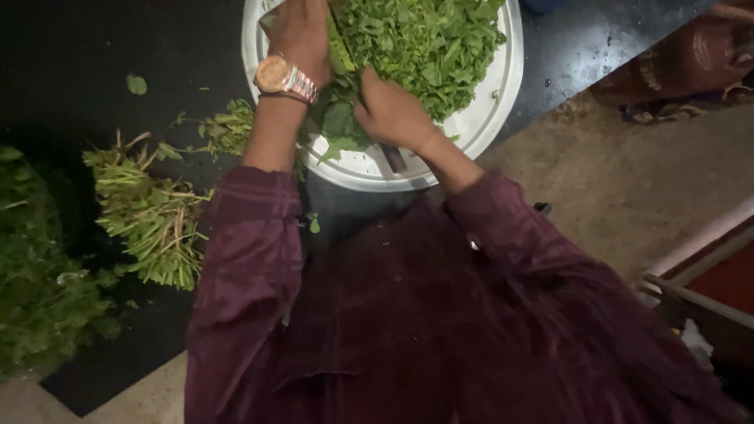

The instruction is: The person chops leafy greens on a wooden block with a knife, moving the cut greens into a large metal tray.

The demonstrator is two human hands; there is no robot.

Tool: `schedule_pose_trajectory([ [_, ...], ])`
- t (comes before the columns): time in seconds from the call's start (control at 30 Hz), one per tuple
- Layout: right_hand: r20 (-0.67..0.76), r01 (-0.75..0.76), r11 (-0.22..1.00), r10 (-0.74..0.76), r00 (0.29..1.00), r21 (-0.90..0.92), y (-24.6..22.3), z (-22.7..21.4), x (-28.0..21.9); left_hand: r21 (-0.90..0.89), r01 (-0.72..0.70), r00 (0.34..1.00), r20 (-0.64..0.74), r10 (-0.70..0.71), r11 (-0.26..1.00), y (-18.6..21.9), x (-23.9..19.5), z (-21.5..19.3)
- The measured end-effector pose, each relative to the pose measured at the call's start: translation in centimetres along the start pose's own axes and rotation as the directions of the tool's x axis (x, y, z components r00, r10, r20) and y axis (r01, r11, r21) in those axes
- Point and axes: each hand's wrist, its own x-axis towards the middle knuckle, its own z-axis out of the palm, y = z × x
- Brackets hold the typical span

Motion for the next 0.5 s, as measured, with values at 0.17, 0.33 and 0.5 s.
schedule_pose_trajectory([
  [0.17, 0.055, -0.09, 0.993, 0.094, 0.994, -0.07, 0.3, 0.9, 1.0, -0.007, 0.004, 1.0, 0.017, -0.004, 1.0, -0.7, -0.3, 0.5],
  [0.33, -0.056, -0.067, 0.981, 0.058, 0.997, -0.18, 1.3, 3.5, 1.7, 0.004, 0.03, 0.997, 0.077, -0.03, 1.0, -0.8, -0.2, 1.1],
  [0.5, -0.031, -0.116, 0.963, 0.111, 0.993, -0.243, 2.0, 3.6, 0.7, -0.004, 0.005, 1.0, -0.004, -0.005, 1.0, 0.1, -0.2, 0.0],
])
